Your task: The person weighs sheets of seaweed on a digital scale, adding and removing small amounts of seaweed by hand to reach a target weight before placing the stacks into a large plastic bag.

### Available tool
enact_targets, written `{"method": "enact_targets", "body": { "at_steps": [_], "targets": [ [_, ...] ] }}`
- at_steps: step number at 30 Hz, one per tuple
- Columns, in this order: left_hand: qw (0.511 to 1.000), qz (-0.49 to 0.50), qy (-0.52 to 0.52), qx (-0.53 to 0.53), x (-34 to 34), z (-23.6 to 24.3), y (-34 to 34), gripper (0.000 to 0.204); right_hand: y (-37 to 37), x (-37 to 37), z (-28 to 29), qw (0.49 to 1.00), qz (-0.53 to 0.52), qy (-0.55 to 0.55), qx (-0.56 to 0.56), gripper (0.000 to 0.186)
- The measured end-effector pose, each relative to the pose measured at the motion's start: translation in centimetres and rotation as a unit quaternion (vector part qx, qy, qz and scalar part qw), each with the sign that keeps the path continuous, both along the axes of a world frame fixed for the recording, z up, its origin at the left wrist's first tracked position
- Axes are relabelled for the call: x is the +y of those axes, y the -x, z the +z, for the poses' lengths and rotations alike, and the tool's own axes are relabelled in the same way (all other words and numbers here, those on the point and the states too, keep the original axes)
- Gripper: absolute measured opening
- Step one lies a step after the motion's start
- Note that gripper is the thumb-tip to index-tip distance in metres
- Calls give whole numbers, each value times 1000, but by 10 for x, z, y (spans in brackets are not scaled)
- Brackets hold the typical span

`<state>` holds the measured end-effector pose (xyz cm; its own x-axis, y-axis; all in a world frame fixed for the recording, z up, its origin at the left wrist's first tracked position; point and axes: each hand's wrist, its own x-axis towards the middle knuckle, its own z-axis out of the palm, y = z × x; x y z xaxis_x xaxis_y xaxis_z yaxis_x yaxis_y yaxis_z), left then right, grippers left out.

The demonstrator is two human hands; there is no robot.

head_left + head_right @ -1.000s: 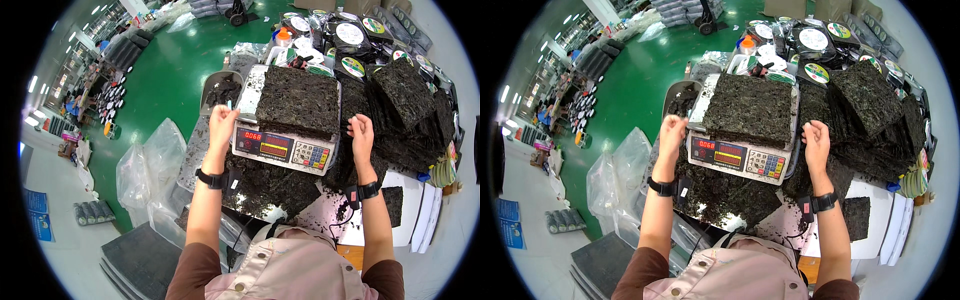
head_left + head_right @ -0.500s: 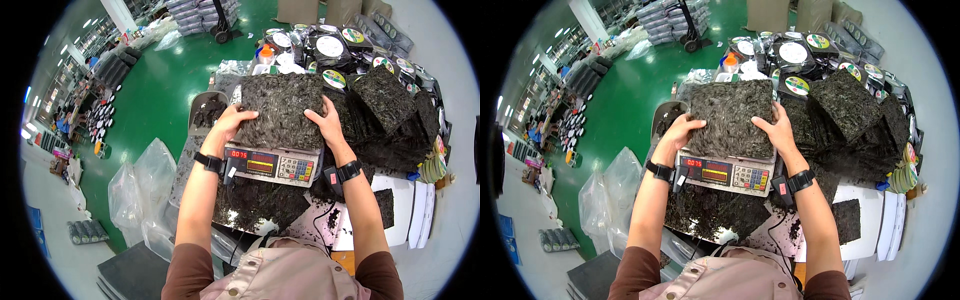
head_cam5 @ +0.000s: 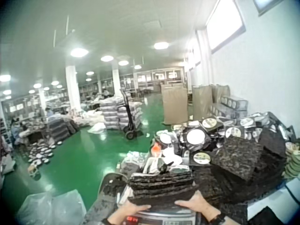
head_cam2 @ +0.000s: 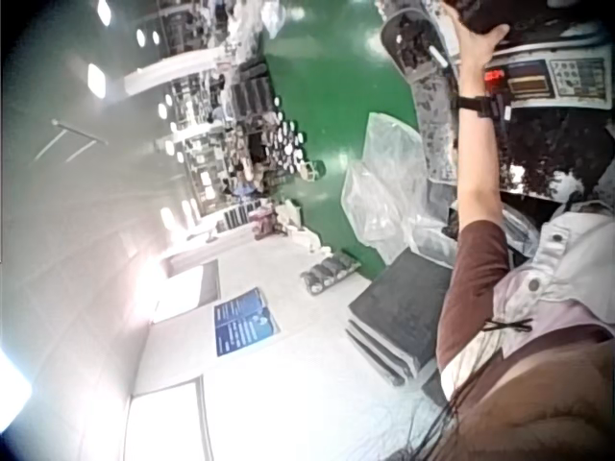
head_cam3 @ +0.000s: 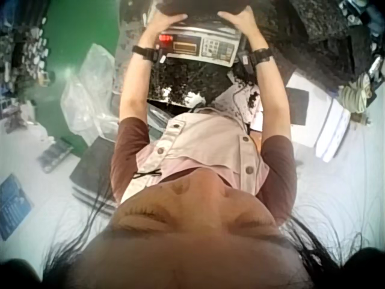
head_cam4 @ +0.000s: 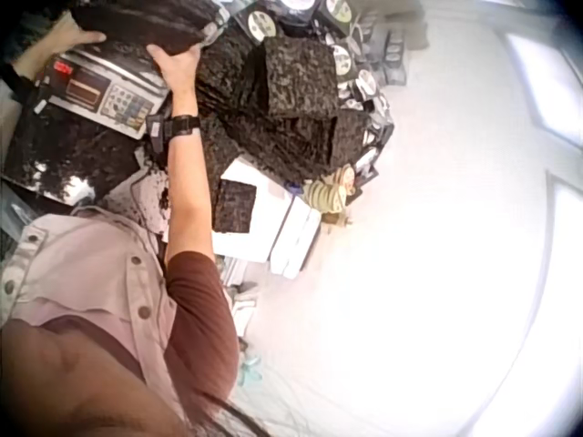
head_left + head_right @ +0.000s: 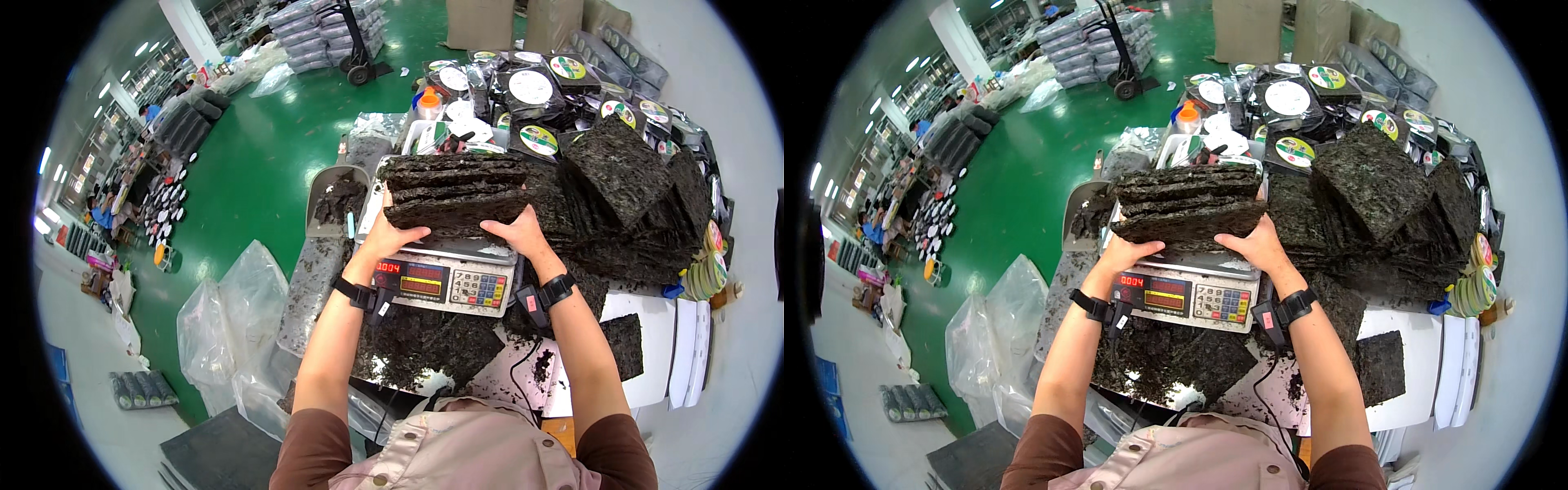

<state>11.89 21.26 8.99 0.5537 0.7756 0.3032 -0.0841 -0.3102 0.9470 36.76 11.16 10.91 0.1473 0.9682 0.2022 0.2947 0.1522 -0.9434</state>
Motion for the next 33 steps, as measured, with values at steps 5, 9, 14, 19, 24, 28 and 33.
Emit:
{"method": "enact_targets", "body": {
  "at_steps": [5, 9, 14, 19, 24, 28, 33],
  "targets": [
    [999, 12, -16, 31, 10, 2, -2, 67, -17, 11, -12, 995, 1, -43, -88, 75],
    [996, 70, -7, 55, 5, 27, -6, 63, -21, 7, 9, 997, -41, 11, -59, 79],
    [953, 73, 209, 206, 6, 38, -7, 64, -11, -2, 24, 969, -79, 230, 41, 64],
    [952, 152, 155, 215, 17, 21, -2, 57, -13, -1, 10, 950, -171, 225, -129, 81],
    [948, 271, 58, 157, 28, 11, 14, 36, -20, 1, -6, 957, -238, 156, -62, 77],
    [958, 249, 34, 139, 28, -4, 16, 23, -23, 4, -14, 961, -231, 148, -30, 76],
    [949, 183, 159, 202, 14, 21, 16, 28, -10, -1, 2, 953, -235, 184, -43, 71]
  ]
}}
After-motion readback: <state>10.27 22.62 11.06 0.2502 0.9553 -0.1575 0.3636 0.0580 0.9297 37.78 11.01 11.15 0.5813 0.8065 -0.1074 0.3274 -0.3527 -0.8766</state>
